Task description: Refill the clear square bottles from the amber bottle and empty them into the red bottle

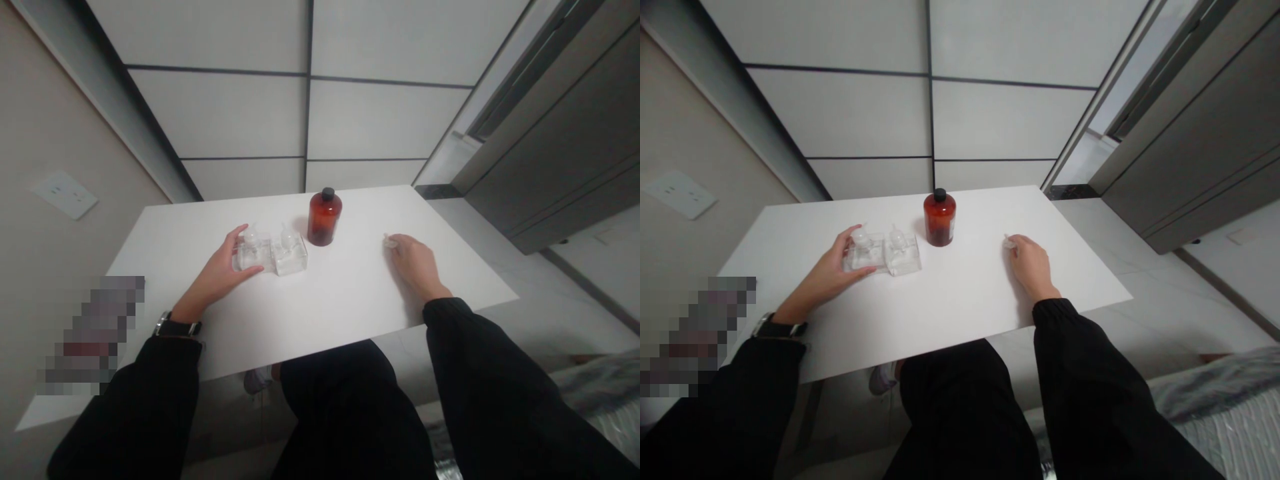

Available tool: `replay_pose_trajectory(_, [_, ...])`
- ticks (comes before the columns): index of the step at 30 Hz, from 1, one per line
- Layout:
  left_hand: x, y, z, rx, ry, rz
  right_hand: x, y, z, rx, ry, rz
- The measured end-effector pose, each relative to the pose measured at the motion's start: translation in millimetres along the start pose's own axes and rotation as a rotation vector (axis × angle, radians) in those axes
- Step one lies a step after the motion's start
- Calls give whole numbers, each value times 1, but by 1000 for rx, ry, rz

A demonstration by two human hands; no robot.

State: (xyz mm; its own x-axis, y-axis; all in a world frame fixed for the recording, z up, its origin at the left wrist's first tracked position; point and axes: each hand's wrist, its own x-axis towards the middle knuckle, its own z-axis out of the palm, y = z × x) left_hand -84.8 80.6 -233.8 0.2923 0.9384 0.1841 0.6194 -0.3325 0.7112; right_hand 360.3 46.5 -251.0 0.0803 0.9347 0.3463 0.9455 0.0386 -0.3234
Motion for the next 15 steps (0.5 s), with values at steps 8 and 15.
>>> replay_pose_trajectory(8, [-1,8,-1,3,3,-17,-89,-140,14,273,-259,-508])
replay_pose_trajectory(15, [-1,6,0,-7,9,-26,-103,-80,-3,320,-199,-382])
